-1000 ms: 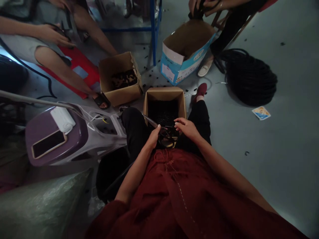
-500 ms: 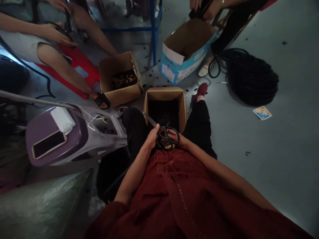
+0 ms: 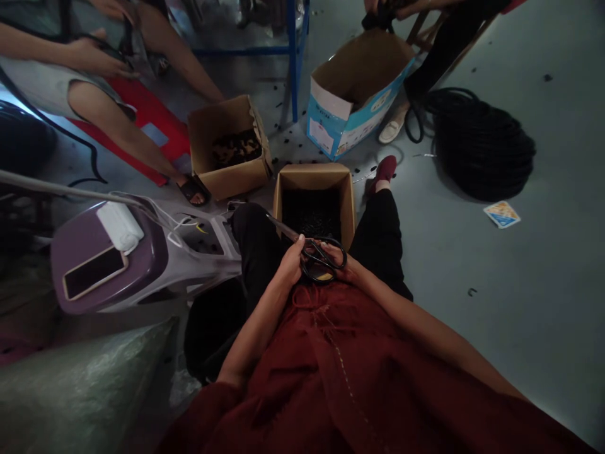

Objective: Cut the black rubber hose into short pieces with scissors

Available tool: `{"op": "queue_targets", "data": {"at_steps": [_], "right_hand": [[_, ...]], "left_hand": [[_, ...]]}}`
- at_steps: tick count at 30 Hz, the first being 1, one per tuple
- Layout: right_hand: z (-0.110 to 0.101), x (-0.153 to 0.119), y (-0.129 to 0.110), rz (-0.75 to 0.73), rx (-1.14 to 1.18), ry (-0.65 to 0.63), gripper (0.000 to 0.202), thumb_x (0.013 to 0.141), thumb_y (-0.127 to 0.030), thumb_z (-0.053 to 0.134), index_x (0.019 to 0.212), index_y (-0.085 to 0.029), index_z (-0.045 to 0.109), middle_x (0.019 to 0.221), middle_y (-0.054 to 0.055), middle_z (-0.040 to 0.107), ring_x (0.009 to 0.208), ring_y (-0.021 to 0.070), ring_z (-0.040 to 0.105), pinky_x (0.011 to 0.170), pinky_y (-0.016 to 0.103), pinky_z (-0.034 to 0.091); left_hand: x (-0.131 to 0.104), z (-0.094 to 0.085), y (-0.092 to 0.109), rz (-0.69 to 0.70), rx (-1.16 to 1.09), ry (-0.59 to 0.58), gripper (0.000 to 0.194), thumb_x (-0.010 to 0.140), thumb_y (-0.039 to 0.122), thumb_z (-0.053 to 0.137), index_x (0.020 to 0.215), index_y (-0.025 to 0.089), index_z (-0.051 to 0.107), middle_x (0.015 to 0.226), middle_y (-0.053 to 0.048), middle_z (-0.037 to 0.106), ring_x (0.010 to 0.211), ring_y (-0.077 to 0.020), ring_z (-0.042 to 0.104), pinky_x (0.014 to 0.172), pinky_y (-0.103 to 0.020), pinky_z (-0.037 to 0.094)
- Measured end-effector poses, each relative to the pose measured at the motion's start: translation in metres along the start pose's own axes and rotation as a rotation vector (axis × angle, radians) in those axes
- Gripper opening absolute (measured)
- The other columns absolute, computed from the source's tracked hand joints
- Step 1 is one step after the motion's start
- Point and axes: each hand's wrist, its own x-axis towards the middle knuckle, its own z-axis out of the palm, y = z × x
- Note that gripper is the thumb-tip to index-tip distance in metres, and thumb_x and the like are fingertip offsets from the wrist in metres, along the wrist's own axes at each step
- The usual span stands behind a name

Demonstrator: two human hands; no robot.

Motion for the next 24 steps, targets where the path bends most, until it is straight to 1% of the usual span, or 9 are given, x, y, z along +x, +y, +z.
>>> {"op": "queue_targets", "data": {"at_steps": [3,6,9,11,13,17,19,21,24], "right_hand": [[-0.002,-0.001,-0.001,0.029,0.049,-0.016,0.038,0.083,-0.041,0.059,0.114,-0.019,0.059,0.106,0.008,0.069,0.09,0.0196,0.067,0.08,0.033,0.053],[-0.004,-0.002,-0.001,0.036,0.097,-0.011,0.037,0.083,-0.04,0.061,0.113,-0.018,0.059,0.107,0.008,0.069,0.09,0.0199,0.067,0.079,0.034,0.053],[-0.011,-0.003,-0.002,0.037,0.154,0.083,0.028,0.084,-0.035,0.06,0.106,-0.019,0.06,0.103,0.007,0.07,0.088,0.0189,0.067,0.077,0.033,0.053],[-0.017,-0.005,-0.003,0.043,0.193,0.169,0.018,0.085,-0.034,0.058,0.096,-0.02,0.059,0.097,0.004,0.071,0.084,0.0173,0.067,0.074,0.033,0.054],[-0.022,-0.008,-0.004,0.046,0.24,0.218,0.016,0.087,-0.036,0.056,0.088,-0.02,0.056,0.087,0.002,0.071,0.079,0.0163,0.067,0.071,0.032,0.053],[-0.017,-0.013,-0.006,-0.003,0.284,0.192,0.018,0.083,-0.037,0.061,0.084,-0.022,0.051,0.062,-0.004,0.06,0.064,0.0141,0.062,0.066,0.031,0.052],[-0.01,-0.014,-0.007,-0.031,0.246,0.171,0.023,0.077,-0.035,0.068,0.087,-0.023,0.051,0.057,-0.007,0.053,0.056,0.0117,0.057,0.064,0.03,0.051],[-0.002,-0.014,-0.007,-0.036,0.189,0.169,0.032,0.072,-0.032,0.073,0.094,-0.023,0.051,0.056,-0.009,0.051,0.053,0.0108,0.053,0.061,0.03,0.051],[0.005,-0.011,-0.007,-0.014,0.115,0.19,0.044,0.068,-0.027,0.076,0.104,-0.023,0.052,0.054,-0.009,0.049,0.05,0.0111,0.051,0.058,0.031,0.05]], "left_hand": [[-0.006,0.007,0.004,0.01,0.016,-0.004,0.036,0.091,0.039,0.048,0.085,0.009,0.068,0.084,-0.011,0.073,0.081,-0.0182,0.069,0.081,-0.03,0.053],[-0.011,0.009,0.009,0.022,0.066,-0.022,0.037,0.09,0.042,0.049,0.086,0.01,0.067,0.087,-0.011,0.073,0.08,-0.0178,0.068,0.082,-0.031,0.052],[-0.016,0.007,0.015,0.07,0.126,-0.035,0.039,0.087,0.047,0.053,0.092,0.01,0.065,0.088,-0.01,0.073,0.08,-0.0182,0.068,0.079,-0.031,0.052],[-0.018,0.005,0.021,0.127,0.168,-0.023,0.044,0.085,0.051,0.053,0.1,0.011,0.063,0.087,-0.01,0.072,0.081,-0.0188,0.068,0.077,-0.031,0.051],[-0.018,0.003,0.03,0.206,0.196,-0.01,0.05,0.085,0.054,0.052,0.113,0.013,0.057,0.086,-0.008,0.071,0.081,-0.0185,0.067,0.074,-0.029,0.05],[-0.011,-0.001,0.051,0.293,0.163,0.008,0.057,0.085,0.048,0.054,0.132,0.019,0.044,0.085,-0.003,0.068,0.084,-0.0153,0.065,0.074,-0.026,0.048],[-0.006,-0.003,0.057,0.273,0.159,0.017,0.055,0.084,0.04,0.058,0.134,0.022,0.044,0.088,-0.001,0.065,0.084,-0.0125,0.063,0.072,-0.023,0.046],[-0.002,-0.003,0.057,0.229,0.196,0.027,0.051,0.082,0.032,0.06,0.131,0.024,0.048,0.088,0.001,0.063,0.079,-0.0092,0.06,0.068,-0.019,0.044],[0.002,-0.001,0.043,0.118,0.239,0.004,0.045,0.08,0.026,0.06,0.124,0.024,0.055,0.085,0.002,0.06,0.07,-0.0066,0.056,0.064,-0.018,0.044]]}}
